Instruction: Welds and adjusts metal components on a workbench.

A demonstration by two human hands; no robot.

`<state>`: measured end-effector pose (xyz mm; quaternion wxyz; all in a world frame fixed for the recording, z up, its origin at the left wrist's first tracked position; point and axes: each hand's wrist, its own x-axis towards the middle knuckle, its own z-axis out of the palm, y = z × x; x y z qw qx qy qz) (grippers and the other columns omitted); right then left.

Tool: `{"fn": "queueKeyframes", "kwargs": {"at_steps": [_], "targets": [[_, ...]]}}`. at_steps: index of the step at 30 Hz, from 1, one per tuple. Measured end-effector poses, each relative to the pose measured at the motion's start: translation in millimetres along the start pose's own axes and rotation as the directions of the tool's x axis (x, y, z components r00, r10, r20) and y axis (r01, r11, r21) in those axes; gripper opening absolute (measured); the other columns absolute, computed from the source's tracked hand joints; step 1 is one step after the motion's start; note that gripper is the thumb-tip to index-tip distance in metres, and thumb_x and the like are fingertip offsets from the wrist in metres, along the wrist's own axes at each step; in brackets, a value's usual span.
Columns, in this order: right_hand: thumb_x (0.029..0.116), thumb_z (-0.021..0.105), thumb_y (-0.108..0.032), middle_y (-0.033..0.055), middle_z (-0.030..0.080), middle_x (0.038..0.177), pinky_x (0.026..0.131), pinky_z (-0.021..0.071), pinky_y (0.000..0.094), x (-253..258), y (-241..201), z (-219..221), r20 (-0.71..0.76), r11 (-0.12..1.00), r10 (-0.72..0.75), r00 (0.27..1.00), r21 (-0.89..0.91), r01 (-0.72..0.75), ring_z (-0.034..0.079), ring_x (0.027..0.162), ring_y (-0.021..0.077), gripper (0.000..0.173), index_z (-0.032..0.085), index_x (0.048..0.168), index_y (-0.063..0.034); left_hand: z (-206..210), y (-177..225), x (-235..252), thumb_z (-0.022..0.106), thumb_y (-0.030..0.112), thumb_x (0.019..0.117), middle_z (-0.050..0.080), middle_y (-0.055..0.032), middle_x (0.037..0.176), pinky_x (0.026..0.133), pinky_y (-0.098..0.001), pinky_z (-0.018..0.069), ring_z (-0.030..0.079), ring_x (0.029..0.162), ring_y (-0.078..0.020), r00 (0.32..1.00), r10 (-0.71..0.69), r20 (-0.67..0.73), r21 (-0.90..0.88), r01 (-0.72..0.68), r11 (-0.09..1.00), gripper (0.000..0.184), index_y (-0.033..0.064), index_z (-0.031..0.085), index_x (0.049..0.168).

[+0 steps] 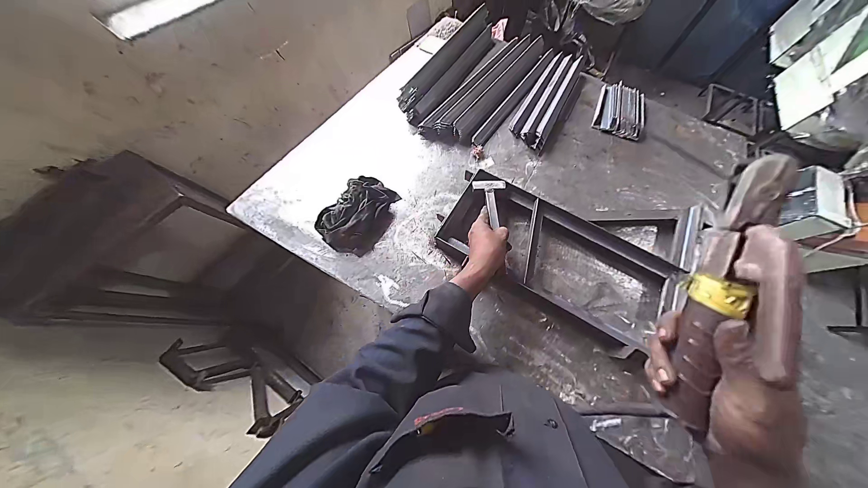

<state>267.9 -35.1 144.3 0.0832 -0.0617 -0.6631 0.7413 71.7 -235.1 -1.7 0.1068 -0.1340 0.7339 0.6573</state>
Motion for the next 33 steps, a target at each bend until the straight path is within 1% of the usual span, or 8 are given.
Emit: {"fn": "queueKeyframes", "kwargs": {"at_steps": [5, 7, 8, 11, 13, 16, 22, 33], "targets": [[0.1027, 0.054, -0.042, 0.0020, 0.065, 0.086, 0.041, 0.0518, 0.0275, 92, -51, -10, 0.132, 0.939, -0.135, 0.982, -0.299, 0.169, 0.054, 0.046, 0.0118, 0.038, 0.047, 0.133, -0.0208, 2, -4, 0, 0.060, 0.000, 0.0893, 0.068, -0.0192, 0.099, 0.059, -0.0446, 0.0566, 0.063, 0.063, -0.0244, 1.000, 0.006, -0.019, -0.040, -0.007, 0.999, 0.063, 0.0084, 0.048, 0.151], [0.1006, 0.058, -0.042, 0.0014, 0.065, 0.090, 0.042, 0.0528, 0.0279, 121, -57, -3, 0.216, 0.864, -0.156, 0.964, -0.443, 0.239, 0.056, 0.049, 0.0117, 0.066, 0.029, 0.159, -0.0308, 2, -6, 2, 0.060, 0.000, 0.0887, 0.069, -0.0182, 0.096, 0.059, -0.0431, 0.0561, 0.063, 0.062, -0.0231, 1.000, 0.003, -0.018, -0.061, -0.004, 0.998, 0.063, 0.0081, 0.049, 0.150], [0.0997, 0.059, -0.040, 0.0017, 0.063, 0.090, 0.043, 0.0530, 0.0299, 131, -52, 3, 0.265, 0.815, -0.130, 0.955, -0.520, 0.255, 0.057, 0.051, 0.0122, 0.073, 0.022, 0.162, -0.0345, 1, -6, 3, 0.060, 0.000, 0.0885, 0.069, -0.0181, 0.097, 0.060, -0.0429, 0.0565, 0.063, 0.063, -0.0231, 1.000, -0.007, -0.012, -0.071, 0.006, 0.997, 0.065, 0.0083, 0.048, 0.152], [0.0989, 0.059, -0.030, 0.0069, 0.071, 0.094, 0.057, 0.0566, 0.0389, 152, -9, 6, 0.400, 0.601, -0.076, 0.913, -0.712, 0.362, 0.064, 0.063, 0.0151, 0.071, 0.028, 0.162, -0.0327, -1, -6, 5, 0.062, 0.000, 0.0876, 0.069, -0.0178, 0.097, 0.061, -0.0426, 0.0573, 0.064, 0.063, -0.0227, 1.000, -0.017, -0.009, -0.099, 0.016, 0.995, 0.068, 0.0084, 0.046, 0.154], [0.1018, 0.056, -0.036, 0.0116, 0.073, 0.109, 0.075, 0.0588, 0.0476, 164, 18, 0, 0.511, 0.402, -0.046, 0.858, -0.778, 0.484, 0.071, 0.084, 0.0205, 0.066, 0.030, 0.162, -0.0342, 0, -6, 5, 0.063, 0.000, 0.0875, 0.070, -0.0172, 0.096, 0.060, -0.0422, 0.0567, 0.064, 0.063, -0.0223, 1.000, -0.015, -0.015, -0.103, 0.014, 0.995, 0.067, 0.0082, 0.048, 0.152], [0.1038, 0.052, -0.042, 0.0151, 0.071, 0.117, 0.083, 0.0571, 0.0562, 178, 44, -3, 0.586, 0.264, 0.032, 0.809, -0.786, 0.559, 0.072, 0.095, 0.0291, 0.063, 0.030, 0.162, -0.0353, 1, -6, 2, 0.063, 0.003, 0.0879, 0.070, -0.0182, 0.098, 0.064, -0.0456, 0.0585, 0.066, 0.068, -0.0252, 0.999, -0.034, -0.010, -0.097, 0.033, 0.995, 0.064, 0.0079, 0.050, 0.151], [0.1039, 0.053, -0.042, 0.0165, 0.072, 0.111, 0.079, 0.0572, 0.0558, 192, 73, 1, 0.654, 0.170, -0.005, 0.757, -0.745, 0.645, 0.071, 0.094, 0.0332, 0.060, 0.035, 0.161, -0.0352, 0, -5, 3, 0.064, 0.003, 0.0885, 0.070, -0.0188, 0.101, 0.066, -0.0452, 0.0578, 0.065, 0.069, -0.0252, 0.999, -0.042, -0.010, -0.104, 0.041, 0.994, 0.069, 0.0079, 0.045, 0.155], [0.1035, 0.053, -0.037, 0.0211, 0.069, 0.102, 0.059, 0.0547, 0.0529, 189, 87, 7, 0.711, -0.050, -0.039, 0.703, -0.704, 0.709, 0.070, 0.075, 0.0371, 0.052, 0.045, 0.155, -0.0394, 0, -6, 4, 0.063, 0.002, 0.0876, 0.069, -0.0187, 0.103, 0.065, -0.0441, 0.0574, 0.065, 0.070, -0.0245, 0.999, -0.052, -0.008, -0.097, 0.051, 0.994, 0.073, 0.0079, 0.042, 0.157]]}}
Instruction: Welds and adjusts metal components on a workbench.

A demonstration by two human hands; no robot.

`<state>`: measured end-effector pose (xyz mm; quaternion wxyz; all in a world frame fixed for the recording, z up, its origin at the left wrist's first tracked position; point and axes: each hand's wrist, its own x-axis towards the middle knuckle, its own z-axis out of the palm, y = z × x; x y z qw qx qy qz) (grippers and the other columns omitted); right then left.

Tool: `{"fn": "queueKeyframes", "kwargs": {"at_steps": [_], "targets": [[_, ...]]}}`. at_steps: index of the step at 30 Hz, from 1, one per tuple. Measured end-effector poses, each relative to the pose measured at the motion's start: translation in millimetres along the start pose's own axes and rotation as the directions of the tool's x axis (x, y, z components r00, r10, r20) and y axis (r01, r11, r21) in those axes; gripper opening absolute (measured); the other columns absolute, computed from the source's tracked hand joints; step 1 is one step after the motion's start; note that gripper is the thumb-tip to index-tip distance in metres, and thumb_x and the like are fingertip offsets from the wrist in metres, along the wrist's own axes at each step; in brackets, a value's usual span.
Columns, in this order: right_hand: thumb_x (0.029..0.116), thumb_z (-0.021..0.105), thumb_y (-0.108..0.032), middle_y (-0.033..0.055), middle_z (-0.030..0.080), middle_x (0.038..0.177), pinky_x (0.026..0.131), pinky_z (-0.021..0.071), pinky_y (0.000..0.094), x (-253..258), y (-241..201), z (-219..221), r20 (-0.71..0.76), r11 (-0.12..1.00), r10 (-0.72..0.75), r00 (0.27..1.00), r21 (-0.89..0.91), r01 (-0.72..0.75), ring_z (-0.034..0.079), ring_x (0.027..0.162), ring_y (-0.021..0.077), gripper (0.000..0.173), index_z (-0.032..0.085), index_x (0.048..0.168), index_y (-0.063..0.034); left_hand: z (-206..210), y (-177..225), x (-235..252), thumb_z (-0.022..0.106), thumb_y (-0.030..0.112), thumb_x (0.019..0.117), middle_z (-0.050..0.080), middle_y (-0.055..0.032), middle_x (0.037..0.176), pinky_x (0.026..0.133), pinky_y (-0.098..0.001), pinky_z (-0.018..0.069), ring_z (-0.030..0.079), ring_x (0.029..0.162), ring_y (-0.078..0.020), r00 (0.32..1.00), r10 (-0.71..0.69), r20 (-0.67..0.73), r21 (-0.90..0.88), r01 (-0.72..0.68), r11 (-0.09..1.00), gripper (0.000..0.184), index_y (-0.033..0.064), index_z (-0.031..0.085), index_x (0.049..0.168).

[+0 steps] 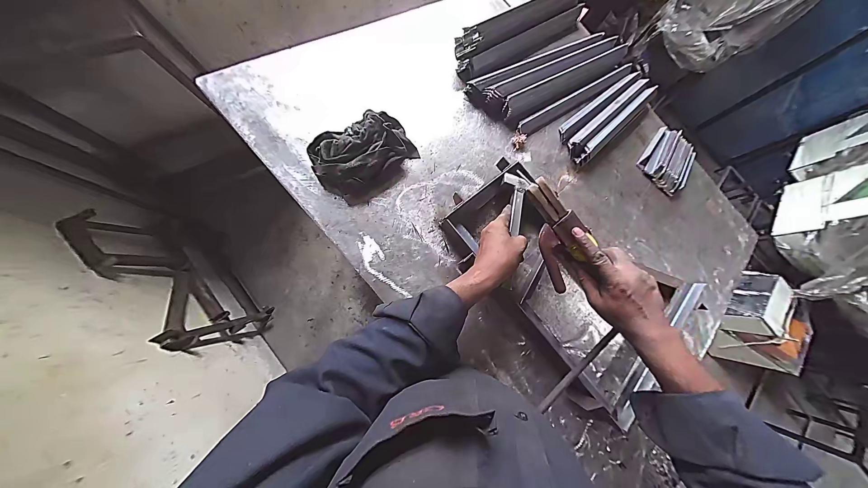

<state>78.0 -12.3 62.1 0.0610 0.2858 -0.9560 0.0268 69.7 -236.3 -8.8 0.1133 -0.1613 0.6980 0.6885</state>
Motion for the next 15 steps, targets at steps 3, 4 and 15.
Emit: {"fn": "queueKeyframes", "kwargs": {"at_steps": [3, 4, 15], "targets": [[0.1037, 0.052, -0.036, 0.0224, 0.069, 0.100, 0.057, 0.0535, 0.0523, 0, -3, 2, 0.000, 0.999, -0.017, 1.000, -0.044, 0.017, 0.069, 0.073, 0.0381, 0.051, 0.046, 0.154, -0.0396, 0, -1, 1, 0.063, 0.003, 0.0879, 0.070, -0.0184, 0.102, 0.065, -0.0442, 0.0580, 0.066, 0.070, -0.0247, 1.000, 0.000, 0.008, 0.000, 0.000, 1.000, 0.072, 0.0080, 0.042, 0.157], [0.1038, 0.052, -0.036, 0.0226, 0.068, 0.100, 0.057, 0.0533, 0.0523, -1, -3, 3, 0.001, 0.999, -0.017, 1.000, -0.043, 0.017, 0.069, 0.072, 0.0382, 0.051, 0.046, 0.154, -0.0392, 0, -1, 1, 0.063, 0.003, 0.0878, 0.070, -0.0183, 0.102, 0.065, -0.0444, 0.0585, 0.066, 0.070, -0.0249, 1.000, -0.001, 0.009, 0.003, 0.001, 1.000, 0.072, 0.0082, 0.042, 0.157], [0.1030, 0.054, -0.039, 0.0167, 0.071, 0.106, 0.076, 0.0562, 0.0573, 16, -3, 5, 0.069, 0.971, 0.122, 0.990, 0.199, -0.134, 0.070, 0.091, 0.0349, 0.062, 0.034, 0.161, -0.0364, 0, 1, 0, 0.063, 0.003, 0.0891, 0.070, -0.0188, 0.100, 0.066, -0.0463, 0.0581, 0.066, 0.070, -0.0260, 1.000, 0.004, 0.001, 0.004, -0.004, 1.000, 0.072, 0.0094, 0.041, 0.158]]}}
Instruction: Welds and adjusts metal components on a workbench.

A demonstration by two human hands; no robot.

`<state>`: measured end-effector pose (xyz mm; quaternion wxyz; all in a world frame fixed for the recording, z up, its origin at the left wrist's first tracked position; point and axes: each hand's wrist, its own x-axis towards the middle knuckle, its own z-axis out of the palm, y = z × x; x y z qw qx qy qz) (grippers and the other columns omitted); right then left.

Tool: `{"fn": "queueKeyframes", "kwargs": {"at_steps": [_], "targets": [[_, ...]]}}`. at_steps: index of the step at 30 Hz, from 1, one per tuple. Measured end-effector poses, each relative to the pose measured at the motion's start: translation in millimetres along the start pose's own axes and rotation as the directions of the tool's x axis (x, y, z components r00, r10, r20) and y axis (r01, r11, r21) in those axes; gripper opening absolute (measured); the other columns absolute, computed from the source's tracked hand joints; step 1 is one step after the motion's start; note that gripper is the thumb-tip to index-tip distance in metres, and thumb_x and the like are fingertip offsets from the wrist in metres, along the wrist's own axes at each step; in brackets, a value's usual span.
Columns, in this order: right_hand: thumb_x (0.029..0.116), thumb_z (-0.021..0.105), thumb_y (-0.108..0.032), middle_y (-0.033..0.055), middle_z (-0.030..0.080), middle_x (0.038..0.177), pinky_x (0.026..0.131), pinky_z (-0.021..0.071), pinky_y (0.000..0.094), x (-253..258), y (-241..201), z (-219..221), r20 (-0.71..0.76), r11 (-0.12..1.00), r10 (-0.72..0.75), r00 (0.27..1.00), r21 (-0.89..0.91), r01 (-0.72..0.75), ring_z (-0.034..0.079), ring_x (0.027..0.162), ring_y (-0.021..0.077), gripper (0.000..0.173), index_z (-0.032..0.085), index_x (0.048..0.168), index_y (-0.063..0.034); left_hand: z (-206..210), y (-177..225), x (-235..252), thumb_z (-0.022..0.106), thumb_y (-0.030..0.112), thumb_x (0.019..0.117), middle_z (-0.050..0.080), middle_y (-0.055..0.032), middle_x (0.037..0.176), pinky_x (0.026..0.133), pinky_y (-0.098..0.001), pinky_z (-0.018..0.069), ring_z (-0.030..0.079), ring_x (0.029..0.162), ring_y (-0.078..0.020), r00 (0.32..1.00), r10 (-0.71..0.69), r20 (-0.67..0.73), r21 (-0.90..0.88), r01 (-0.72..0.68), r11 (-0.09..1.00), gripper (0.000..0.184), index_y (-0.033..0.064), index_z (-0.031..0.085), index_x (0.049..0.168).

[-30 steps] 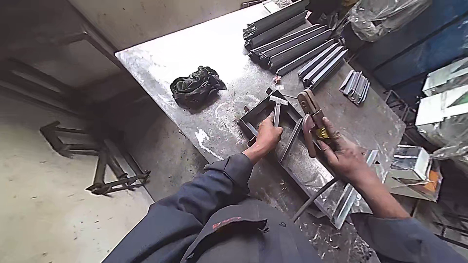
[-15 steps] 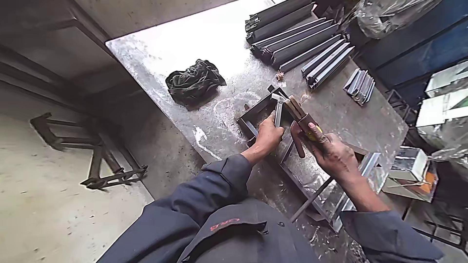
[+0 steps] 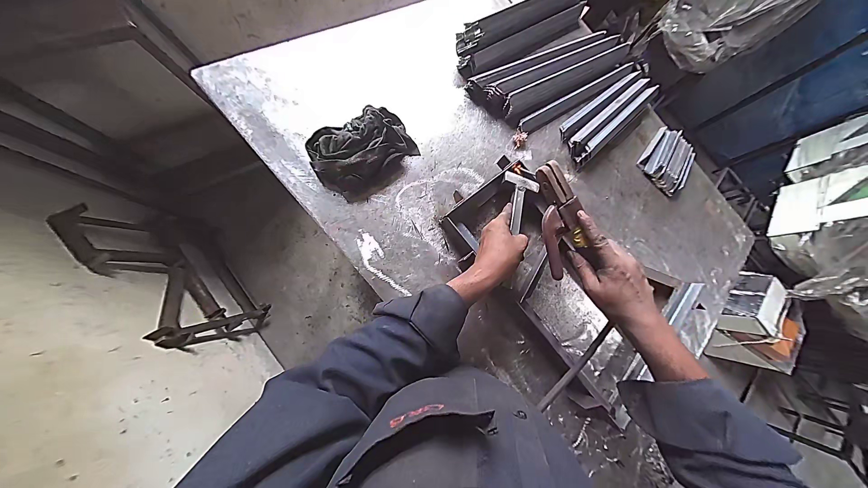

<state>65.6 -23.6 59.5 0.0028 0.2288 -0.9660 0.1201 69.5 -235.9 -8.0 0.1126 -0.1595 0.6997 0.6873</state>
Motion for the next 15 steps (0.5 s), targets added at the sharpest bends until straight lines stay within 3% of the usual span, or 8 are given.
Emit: {"fn": "queueKeyframes", "kwargs": {"at_steps": [4, 6, 9, 15], "targets": [[0.1033, 0.055, -0.038, 0.0168, 0.072, 0.108, 0.080, 0.0563, 0.0575, 6.6, 0.8, 2.8, 0.014, 0.999, 0.016, 1.000, 0.042, -0.016, 0.071, 0.094, 0.0345, 0.063, 0.033, 0.162, -0.0343, 0.0, -0.3, 2.8, 0.064, 0.002, 0.0881, 0.070, -0.0199, 0.105, 0.069, -0.0483, 0.0598, 0.069, 0.075, -0.0275, 1.000, 0.008, -0.004, 0.007, -0.007, 1.000, 0.071, 0.0080, 0.043, 0.156], [0.1039, 0.053, -0.039, 0.0175, 0.072, 0.109, 0.081, 0.0560, 0.0579, 5.1, 0.3, 2.0, 0.015, 0.999, 0.010, 1.000, 0.042, -0.011, 0.071, 0.095, 0.0352, 0.062, 0.033, 0.162, -0.0330, -0.2, -0.4, 0.8, 0.063, 0.003, 0.0888, 0.069, -0.0186, 0.099, 0.065, -0.0456, 0.0585, 0.067, 0.070, -0.0257, 1.000, 0.004, 0.004, -0.004, -0.004, 1.000, 0.070, 0.0086, 0.043, 0.156], [0.1040, 0.052, -0.040, 0.0167, 0.072, 0.111, 0.079, 0.0562, 0.0596, 4.0, -3.2, 1.8, 0.013, 1.000, 0.005, 1.000, 0.013, -0.006, 0.071, 0.095, 0.0356, 0.061, 0.034, 0.161, -0.0343, -0.5, 0.7, 0.4, 0.062, 0.002, 0.0883, 0.069, -0.0179, 0.095, 0.063, -0.0449, 0.0582, 0.066, 0.067, -0.0250, 1.000, -0.008, 0.012, -0.001, 0.008, 1.000, 0.070, 0.0107, 0.044, 0.155], [0.1043, 0.052, -0.040, 0.0169, 0.070, 0.099, 0.070, 0.0555, 0.0581, 3.4, -5.8, 3.3, 0.021, 0.999, 0.002, 1.000, -0.052, -0.001, 0.069, 0.084, 0.0360, 0.060, 0.032, 0.161, -0.0394, 0.4, 0.2, 0.2, 0.063, 0.002, 0.0879, 0.069, -0.0187, 0.100, 0.065, -0.0464, 0.0590, 0.067, 0.070, -0.0265, 1.000, -0.022, 0.005, -0.005, 0.023, 1.000, 0.072, 0.0113, 0.043, 0.157]]}}
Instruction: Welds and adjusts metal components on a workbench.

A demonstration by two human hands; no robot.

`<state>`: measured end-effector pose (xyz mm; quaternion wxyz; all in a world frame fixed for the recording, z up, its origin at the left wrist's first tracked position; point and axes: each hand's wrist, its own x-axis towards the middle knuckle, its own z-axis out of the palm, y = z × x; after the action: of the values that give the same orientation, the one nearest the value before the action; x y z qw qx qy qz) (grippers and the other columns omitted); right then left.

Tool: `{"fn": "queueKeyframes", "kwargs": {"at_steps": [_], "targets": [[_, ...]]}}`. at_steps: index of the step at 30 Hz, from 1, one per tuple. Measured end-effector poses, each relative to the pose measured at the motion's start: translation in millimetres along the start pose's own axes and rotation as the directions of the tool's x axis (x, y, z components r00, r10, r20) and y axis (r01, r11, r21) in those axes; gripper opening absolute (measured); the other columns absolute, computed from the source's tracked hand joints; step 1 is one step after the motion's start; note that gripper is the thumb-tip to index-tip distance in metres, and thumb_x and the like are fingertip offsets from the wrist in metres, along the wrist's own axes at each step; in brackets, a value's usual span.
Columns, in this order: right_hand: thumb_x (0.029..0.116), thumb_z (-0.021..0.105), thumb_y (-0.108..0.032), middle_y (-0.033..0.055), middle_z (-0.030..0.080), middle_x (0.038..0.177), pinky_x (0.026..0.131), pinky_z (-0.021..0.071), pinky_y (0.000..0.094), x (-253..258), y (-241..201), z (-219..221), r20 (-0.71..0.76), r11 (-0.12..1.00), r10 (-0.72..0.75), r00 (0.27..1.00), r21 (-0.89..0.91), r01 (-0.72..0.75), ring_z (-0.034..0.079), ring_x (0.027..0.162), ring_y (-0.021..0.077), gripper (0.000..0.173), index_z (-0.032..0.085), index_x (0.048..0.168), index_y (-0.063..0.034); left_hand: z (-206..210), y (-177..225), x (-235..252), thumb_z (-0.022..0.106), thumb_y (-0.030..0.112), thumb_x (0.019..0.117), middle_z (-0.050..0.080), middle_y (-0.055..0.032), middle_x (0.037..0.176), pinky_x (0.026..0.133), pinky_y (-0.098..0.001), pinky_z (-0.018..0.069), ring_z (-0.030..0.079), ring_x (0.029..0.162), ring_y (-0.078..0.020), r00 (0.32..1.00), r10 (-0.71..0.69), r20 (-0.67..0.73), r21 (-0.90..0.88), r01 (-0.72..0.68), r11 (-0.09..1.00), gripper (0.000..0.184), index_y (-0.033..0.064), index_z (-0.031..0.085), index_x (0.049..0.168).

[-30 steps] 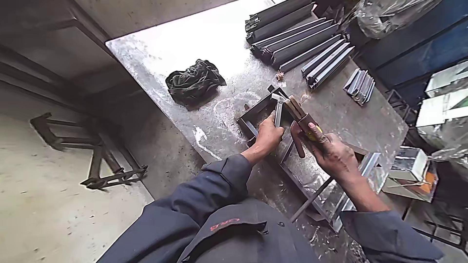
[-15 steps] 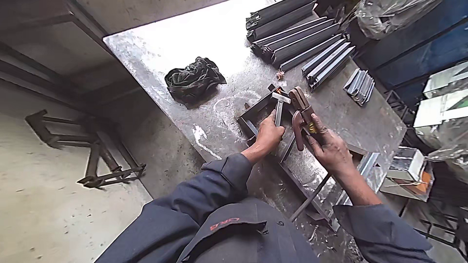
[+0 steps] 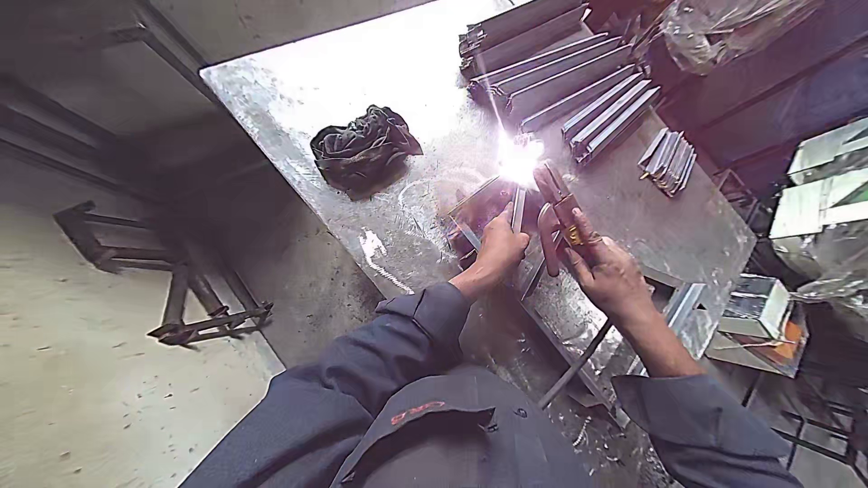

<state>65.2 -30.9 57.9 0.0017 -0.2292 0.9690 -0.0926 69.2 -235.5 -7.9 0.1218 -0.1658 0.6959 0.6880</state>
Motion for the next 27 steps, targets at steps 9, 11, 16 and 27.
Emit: {"fn": "queueKeyframes", "kwargs": {"at_steps": [9, 11, 16, 27], "targets": [[0.1040, 0.052, -0.039, 0.0178, 0.071, 0.101, 0.075, 0.0554, 0.0586, 1.9, -0.4, -2.7, 0.006, 0.999, 0.007, 1.000, 0.054, -0.007, 0.070, 0.088, 0.0366, 0.061, 0.033, 0.162, -0.0345, -1.0, 2.6, -2.2, 0.063, 0.001, 0.0897, 0.069, -0.0186, 0.098, 0.065, -0.0467, 0.0593, 0.068, 0.070, -0.0266, 1.000, 0.022, 0.007, 0.008, -0.022, 1.000, 0.064, 0.0090, 0.048, 0.152], [0.1038, 0.053, -0.039, 0.0173, 0.071, 0.102, 0.075, 0.0555, 0.0590, 2.4, 0.8, -1.5, 0.013, 0.998, 0.019, 1.000, 0.060, -0.020, 0.070, 0.088, 0.0363, 0.062, 0.032, 0.162, -0.0362, -1.2, 2.5, -2.2, 0.063, 0.002, 0.0895, 0.069, -0.0181, 0.098, 0.065, -0.0468, 0.0595, 0.068, 0.070, -0.0264, 1.000, 0.018, 0.005, 0.013, -0.018, 1.000, 0.064, 0.0090, 0.048, 0.151], [0.1036, 0.054, -0.038, 0.0169, 0.072, 0.101, 0.074, 0.0557, 0.0593, 3.0, 0.3, -1.7, 0.005, 0.998, 0.008, 1.000, 0.069, -0.008, 0.071, 0.087, 0.0365, 0.063, 0.031, 0.162, -0.0358, 0.6, -0.9, 1.0, 0.063, 0.004, 0.0879, 0.070, -0.0184, 0.099, 0.065, -0.0474, 0.0591, 0.067, 0.070, -0.0270, 1.000, 0.013, -0.007, 0.002, -0.013, 1.000, 0.068, 0.0104, 0.046, 0.154], [0.1032, 0.056, -0.040, 0.0163, 0.072, 0.115, 0.086, 0.0553, 0.0585, 5.0, 0.6, -7.2, 0.053, 0.987, 0.070, 0.996, 0.139, -0.076, 0.071, 0.100, 0.0335, 0.064, 0.031, 0.162, -0.0349, 2.8, -3.7, 3.9, 0.066, 0.005, 0.0882, 0.068, -0.0158, 0.084, 0.059, -0.0449, 0.0577, 0.066, 0.062, -0.0251, 1.000, 0.002, -0.014, -0.015, -0.002, 1.000, 0.039, 0.0027, 0.061, 0.127]]}}
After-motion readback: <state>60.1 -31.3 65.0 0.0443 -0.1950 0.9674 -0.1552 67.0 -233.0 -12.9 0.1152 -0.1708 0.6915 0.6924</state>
